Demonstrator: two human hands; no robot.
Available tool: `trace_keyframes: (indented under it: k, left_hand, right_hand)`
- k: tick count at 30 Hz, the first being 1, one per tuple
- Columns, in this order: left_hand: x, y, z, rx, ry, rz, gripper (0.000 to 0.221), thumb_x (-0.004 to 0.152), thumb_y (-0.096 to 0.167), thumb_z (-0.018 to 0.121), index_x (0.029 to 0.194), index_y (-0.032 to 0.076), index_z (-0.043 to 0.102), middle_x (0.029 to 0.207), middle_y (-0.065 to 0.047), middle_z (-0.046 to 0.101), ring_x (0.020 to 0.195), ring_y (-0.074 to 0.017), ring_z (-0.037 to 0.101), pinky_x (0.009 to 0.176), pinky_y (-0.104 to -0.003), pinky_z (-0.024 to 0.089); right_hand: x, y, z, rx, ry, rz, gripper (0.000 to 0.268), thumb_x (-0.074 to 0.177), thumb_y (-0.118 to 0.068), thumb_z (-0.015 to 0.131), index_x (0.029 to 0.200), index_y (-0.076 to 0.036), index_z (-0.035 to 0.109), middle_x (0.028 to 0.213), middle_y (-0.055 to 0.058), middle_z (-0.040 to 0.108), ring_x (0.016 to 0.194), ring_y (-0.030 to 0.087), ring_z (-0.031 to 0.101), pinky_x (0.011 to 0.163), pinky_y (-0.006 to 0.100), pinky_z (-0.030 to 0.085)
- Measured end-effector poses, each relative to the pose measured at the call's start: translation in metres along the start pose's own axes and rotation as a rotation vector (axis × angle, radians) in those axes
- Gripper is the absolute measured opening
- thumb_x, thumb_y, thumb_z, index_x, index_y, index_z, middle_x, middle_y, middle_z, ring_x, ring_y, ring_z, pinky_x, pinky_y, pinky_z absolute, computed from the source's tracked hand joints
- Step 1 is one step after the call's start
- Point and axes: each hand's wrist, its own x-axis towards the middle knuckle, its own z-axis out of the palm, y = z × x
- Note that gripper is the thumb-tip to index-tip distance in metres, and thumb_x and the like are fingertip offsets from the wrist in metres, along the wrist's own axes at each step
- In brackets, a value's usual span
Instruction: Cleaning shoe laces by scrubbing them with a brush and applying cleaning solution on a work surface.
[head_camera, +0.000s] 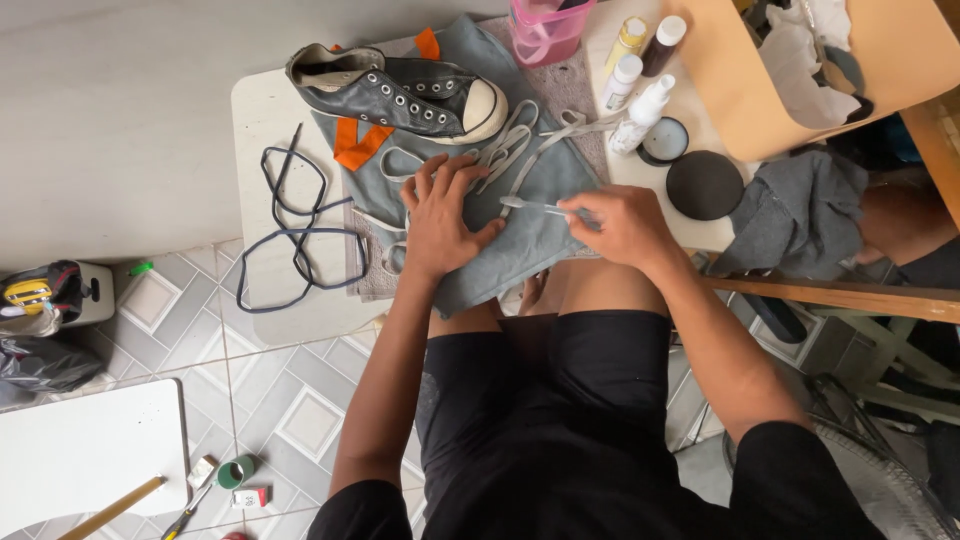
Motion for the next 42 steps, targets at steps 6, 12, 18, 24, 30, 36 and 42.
trace_keyframes:
  k: [6, 12, 18, 24, 30, 36, 42]
  left_hand:
    - [-0.001, -0.006, 0.007, 0.032, 0.001, 0.048, 0.053, 0.074, 0.046, 0.08, 0.121, 0.027, 0.063, 0.138, -0.001, 0.053, 0.14, -0.0287, 0.033, 0.109, -0.053, 0.018]
    - [-0.005, -0.012, 0.015, 0.077, -0.024, 0.122, 0.035, 0.075, 0.041, 0.07, 0.109, 0.033, 0.076, 0.144, 0.001, 0.054, 0.142, -0.0293, 0.033, 0.108, -0.05, 0.02]
    - [-0.002, -0.012, 0.014, 0.075, -0.02, 0.11, 0.04, 0.072, 0.042, 0.068, 0.11, 0.034, 0.078, 0.143, 0.001, 0.057, 0.142, -0.0292, 0.034, 0.109, -0.049, 0.021]
    - [0.0, -0.004, 0.001, 0.081, -0.028, 0.146, 0.048, 0.074, 0.039, 0.065, 0.118, 0.024, 0.075, 0.145, -0.004, 0.058, 0.137, -0.038, 0.04, 0.101, -0.055, 0.03]
    - [-0.002, -0.004, 0.0, 0.037, 0.006, 0.148, 0.048, 0.075, 0.041, 0.065, 0.118, 0.023, 0.074, 0.144, -0.002, 0.059, 0.137, -0.0372, 0.041, 0.1, -0.054, 0.031]
    - [-0.002, -0.007, 0.002, 0.026, -0.009, 0.133, 0.048, 0.075, 0.043, 0.066, 0.117, 0.022, 0.075, 0.142, -0.004, 0.059, 0.136, -0.0366, 0.041, 0.1, -0.054, 0.032]
    - [-0.007, -0.014, 0.013, -0.061, 0.083, 0.096, 0.045, 0.07, 0.044, 0.07, 0.111, 0.027, 0.076, 0.135, 0.0, 0.063, 0.138, -0.0289, 0.041, 0.108, -0.047, 0.027]
  right_hand:
    - [-0.009, 0.027, 0.012, -0.265, 0.139, 0.126, 0.018, 0.098, -0.025, 0.07, 0.112, -0.022, 0.08, 0.079, 0.004, 0.075, 0.073, 0.024, 0.074, 0.065, 0.035, 0.058]
    - [-0.019, 0.024, 0.028, -0.121, 0.143, 0.21, 0.023, 0.094, -0.028, 0.071, 0.116, -0.024, 0.078, 0.084, 0.003, 0.075, 0.08, 0.023, 0.073, 0.069, 0.037, 0.058]
    - [-0.005, 0.028, 0.009, -0.215, 0.565, 0.096, 0.02, 0.085, -0.024, 0.084, 0.101, -0.019, 0.074, 0.094, -0.001, 0.061, 0.091, 0.025, 0.061, 0.081, 0.039, 0.044]
    - [0.037, 0.015, -0.034, -0.069, 0.631, 0.158, 0.066, 0.099, -0.024, 0.085, 0.143, 0.002, 0.044, 0.117, 0.02, 0.059, 0.104, 0.033, 0.055, 0.095, 0.045, 0.045]
    - [0.033, -0.021, -0.096, -0.022, 0.499, 0.029, 0.039, 0.099, 0.002, 0.086, 0.128, 0.006, 0.061, 0.122, 0.023, 0.059, 0.115, 0.04, 0.055, 0.101, 0.048, 0.044]
    - [-0.022, -0.02, -0.059, 0.068, 1.529, -0.121, 0.045, 0.114, -0.03, 0.049, 0.152, -0.005, 0.05, 0.155, 0.017, 0.056, 0.144, 0.035, 0.057, 0.128, 0.05, 0.041]
    - [0.001, -0.046, -0.011, 0.278, 0.419, 0.09, 0.054, 0.094, -0.019, 0.078, 0.136, 0.008, 0.056, 0.11, 0.022, 0.059, 0.102, 0.045, 0.064, 0.085, 0.046, 0.054]
